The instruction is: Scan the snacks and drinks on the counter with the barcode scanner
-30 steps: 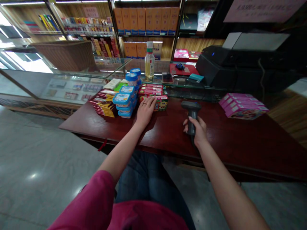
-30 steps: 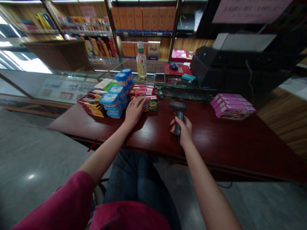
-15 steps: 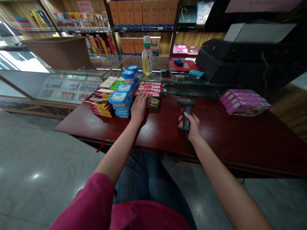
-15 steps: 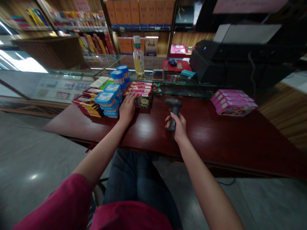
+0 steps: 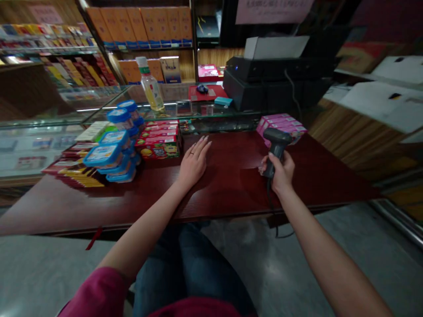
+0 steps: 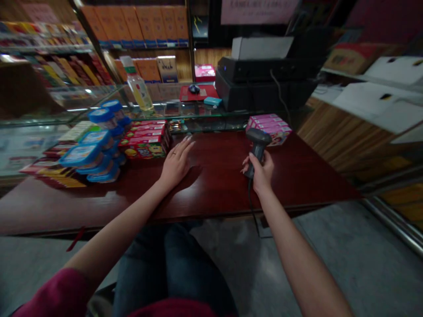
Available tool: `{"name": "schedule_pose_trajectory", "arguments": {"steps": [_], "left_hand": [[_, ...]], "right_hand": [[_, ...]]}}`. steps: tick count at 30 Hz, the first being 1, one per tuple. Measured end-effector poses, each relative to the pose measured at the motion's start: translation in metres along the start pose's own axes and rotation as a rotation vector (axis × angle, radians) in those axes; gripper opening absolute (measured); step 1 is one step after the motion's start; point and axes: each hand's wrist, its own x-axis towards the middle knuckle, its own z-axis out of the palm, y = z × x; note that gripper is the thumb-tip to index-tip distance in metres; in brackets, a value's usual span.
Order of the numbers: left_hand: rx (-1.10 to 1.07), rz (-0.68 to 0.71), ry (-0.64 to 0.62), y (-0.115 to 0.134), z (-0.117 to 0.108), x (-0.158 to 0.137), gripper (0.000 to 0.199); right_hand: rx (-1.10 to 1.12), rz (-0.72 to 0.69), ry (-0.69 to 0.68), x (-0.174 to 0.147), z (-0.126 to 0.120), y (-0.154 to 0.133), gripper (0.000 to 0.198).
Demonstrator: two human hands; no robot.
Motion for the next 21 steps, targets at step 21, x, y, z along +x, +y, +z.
{"name": "schedule_pose_trajectory", "arguments": {"steps": [21], "left_hand": [[-0.32,0.038,-0.028,0.167,0.154,0.167,0.039]], "right_hand": [[0.041,-0.045,0.512,0.027,-0.076,-0.004,0.044]]}}
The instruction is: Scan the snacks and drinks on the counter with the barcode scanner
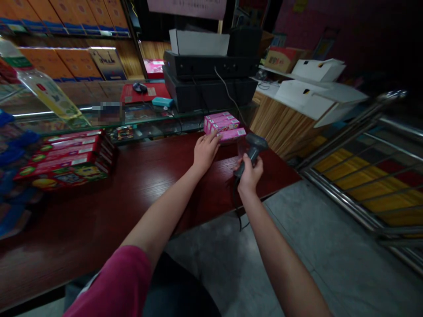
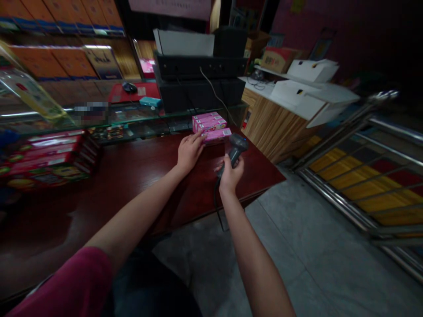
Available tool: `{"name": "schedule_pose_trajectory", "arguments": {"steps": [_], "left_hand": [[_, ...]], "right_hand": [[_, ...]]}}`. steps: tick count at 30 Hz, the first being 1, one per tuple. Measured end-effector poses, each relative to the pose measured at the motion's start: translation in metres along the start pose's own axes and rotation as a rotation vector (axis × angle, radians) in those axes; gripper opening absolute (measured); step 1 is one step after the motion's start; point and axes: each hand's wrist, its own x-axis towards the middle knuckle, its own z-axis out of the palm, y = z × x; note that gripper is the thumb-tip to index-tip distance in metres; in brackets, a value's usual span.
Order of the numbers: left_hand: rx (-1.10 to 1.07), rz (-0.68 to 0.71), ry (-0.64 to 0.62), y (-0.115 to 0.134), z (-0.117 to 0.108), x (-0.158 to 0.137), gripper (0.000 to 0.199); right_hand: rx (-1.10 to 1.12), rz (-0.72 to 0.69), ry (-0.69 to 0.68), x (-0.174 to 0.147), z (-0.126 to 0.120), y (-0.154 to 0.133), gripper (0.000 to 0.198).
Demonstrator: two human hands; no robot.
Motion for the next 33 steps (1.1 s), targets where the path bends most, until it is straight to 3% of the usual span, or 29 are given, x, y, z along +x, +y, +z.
{"name": "schedule_pose_trajectory", "arguments": {"steps": [4,7,11,16,22,33], "left_hand": [[-0.012,0.047,-0.034,-0.006,-0.018,-0.02,0.034],[-0.021,0.053,-0.012,-0.027,-0.046,-0.045,0.04],[-0.053,-0.001,0.031,-0.075,-0.101,-0.092,0.047],[-0.023,-0.154,0.107,-0.126,-0.155,-0.137,0.048],[0.002,-0.207,0.157,-0.138,-0.164,-0.146,0.049],[-0.008,-0.23,0.13,-0.135,-0.16,-0.143,0.046]], "right_hand": [[0.026,-0.012,-0.018,-0.008,-0.008,-0.008,0.043],[0.025,0.026,-0.092,-0.016,-0.013,-0.015,0.044],[-0.009,0.145,-0.336,-0.033,-0.008,-0.023,0.045],[-0.06,0.272,-0.665,-0.076,0.027,-0.017,0.042],[-0.104,0.235,-0.782,-0.118,0.065,0.0,0.051],[-0.184,0.169,-0.699,-0.123,0.064,0.006,0.052]]}}
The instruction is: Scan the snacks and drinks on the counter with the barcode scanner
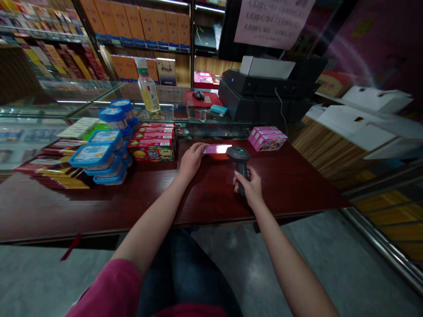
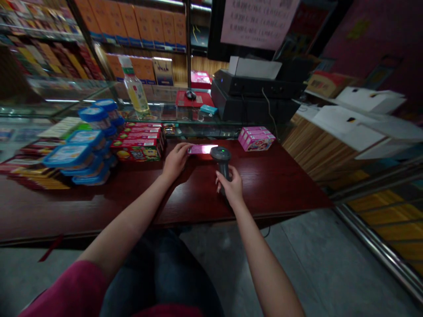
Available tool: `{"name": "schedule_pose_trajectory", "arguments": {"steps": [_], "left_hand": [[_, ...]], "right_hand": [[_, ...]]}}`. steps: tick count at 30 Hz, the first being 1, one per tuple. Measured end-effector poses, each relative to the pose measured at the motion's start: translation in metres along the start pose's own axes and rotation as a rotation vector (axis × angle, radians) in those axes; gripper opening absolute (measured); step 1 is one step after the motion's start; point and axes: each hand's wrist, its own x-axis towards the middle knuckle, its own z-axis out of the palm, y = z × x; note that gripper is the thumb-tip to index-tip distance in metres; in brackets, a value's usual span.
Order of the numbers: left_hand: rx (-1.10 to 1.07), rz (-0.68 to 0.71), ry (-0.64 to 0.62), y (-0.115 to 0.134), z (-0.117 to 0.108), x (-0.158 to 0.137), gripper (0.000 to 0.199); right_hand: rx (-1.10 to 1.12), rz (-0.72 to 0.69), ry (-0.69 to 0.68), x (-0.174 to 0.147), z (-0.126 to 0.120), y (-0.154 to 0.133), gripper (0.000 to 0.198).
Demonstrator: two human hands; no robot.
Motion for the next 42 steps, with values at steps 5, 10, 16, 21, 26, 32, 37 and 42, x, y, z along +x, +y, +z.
{"name": "schedule_pose_trajectory", "arguments": {"steps": [5,10,16,21,26,32,37,42], "left_hand": [[-0.04,0.071,0.03,0.002,-0.01,-0.012,0.045],[-0.068,0.079,0.089,-0.001,-0.054,-0.05,0.036],[0.049,-0.087,0.132,-0.027,-0.124,-0.101,0.039],[0.324,-0.073,0.203,-0.029,-0.153,-0.116,0.046],[0.519,-0.004,-0.024,-0.005,-0.141,-0.107,0.055],[0.511,-0.05,-0.027,-0.026,-0.137,-0.094,0.05],[0.46,-0.088,0.009,-0.051,-0.145,-0.095,0.046],[0.423,-0.102,0.061,-0.049,-0.143,-0.095,0.046]], "right_hand": [[0.049,-0.012,0.017,-0.005,0.0,-0.008,0.047],[0.088,-0.018,0.036,-0.009,0.01,-0.012,0.043],[0.179,0.032,-0.003,-0.017,0.056,-0.006,0.044],[0.185,0.088,-0.119,-0.025,0.099,0.001,0.045],[0.127,0.105,-0.165,-0.031,0.11,0.005,0.047],[0.192,0.139,-0.106,-0.028,0.099,0.002,0.046],[0.207,0.174,-0.091,-0.02,0.088,0.001,0.045],[0.168,0.111,-0.044,-0.007,0.057,0.0,0.046]]}}
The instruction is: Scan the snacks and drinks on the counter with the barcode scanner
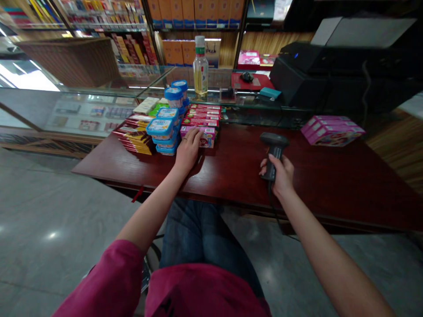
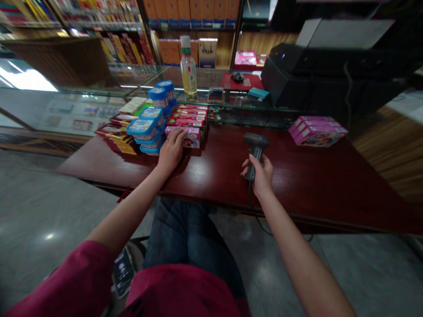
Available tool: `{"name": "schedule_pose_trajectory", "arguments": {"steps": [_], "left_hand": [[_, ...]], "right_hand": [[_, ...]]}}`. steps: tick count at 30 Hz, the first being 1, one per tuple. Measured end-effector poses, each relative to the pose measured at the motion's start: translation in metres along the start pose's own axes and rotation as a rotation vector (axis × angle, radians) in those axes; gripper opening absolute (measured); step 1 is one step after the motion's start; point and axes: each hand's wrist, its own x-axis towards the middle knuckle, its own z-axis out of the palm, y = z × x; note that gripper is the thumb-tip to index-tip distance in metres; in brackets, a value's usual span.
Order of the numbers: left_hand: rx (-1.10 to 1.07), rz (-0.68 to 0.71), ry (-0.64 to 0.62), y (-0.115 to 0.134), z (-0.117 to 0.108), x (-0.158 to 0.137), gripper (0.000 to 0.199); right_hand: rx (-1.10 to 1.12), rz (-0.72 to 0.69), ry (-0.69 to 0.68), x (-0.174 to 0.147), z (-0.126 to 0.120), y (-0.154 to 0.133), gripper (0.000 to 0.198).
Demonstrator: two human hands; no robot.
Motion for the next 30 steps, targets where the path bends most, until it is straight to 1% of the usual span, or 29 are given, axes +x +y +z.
{"name": "schedule_pose_trajectory", "arguments": {"steps": [2,4,7,9,13,16,18,20,22,24,26,27,30], "left_hand": [[-0.012,0.039,0.017,0.01,0.002,0.001,0.047],[-0.043,0.132,-0.001,0.026,0.007,0.005,0.048],[-0.128,0.289,-0.079,0.066,0.027,0.014,0.053],[-0.195,0.341,-0.137,0.104,0.047,0.023,0.057],[-0.353,0.341,-0.24,0.188,0.101,0.046,0.063],[-0.465,0.35,-0.282,0.242,0.147,0.071,0.074],[-0.51,0.37,-0.284,0.271,0.178,0.094,0.08],[-0.522,0.37,-0.266,0.294,0.207,0.12,0.084],[-0.512,0.343,-0.232,0.311,0.232,0.145,0.084],[-0.512,0.306,-0.191,0.324,0.251,0.164,0.08],[-0.516,0.277,-0.159,0.333,0.262,0.175,0.075],[-0.512,0.273,-0.149,0.335,0.264,0.177,0.073],[-0.466,0.301,-0.141,0.338,0.258,0.174,0.061]], "right_hand": [[-0.022,-0.057,0.039,0.008,-0.019,-0.005,0.047],[-0.036,-0.117,0.095,0.018,-0.041,-0.01,0.046],[-0.056,-0.201,0.21,0.036,-0.082,-0.017,0.046],[-0.079,-0.24,0.261,0.046,-0.113,-0.023,0.048],[-0.111,-0.241,0.243,0.056,-0.171,-0.035,0.055],[-0.07,-0.24,0.264,0.058,-0.199,-0.04,0.053],[-0.026,-0.238,0.299,0.06,-0.207,-0.041,0.051],[0.005,-0.235,0.345,0.062,-0.209,-0.04,0.048],[-0.003,-0.232,0.363,0.065,-0.208,-0.038,0.047],[-0.016,-0.222,0.365,0.066,-0.206,-0.038,0.047],[-0.015,-0.22,0.371,0.066,-0.205,-0.038,0.046],[-0.013,-0.221,0.371,0.065,-0.205,-0.039,0.044],[-0.005,-0.23,0.376,0.064,-0.207,-0.04,0.038]]}}
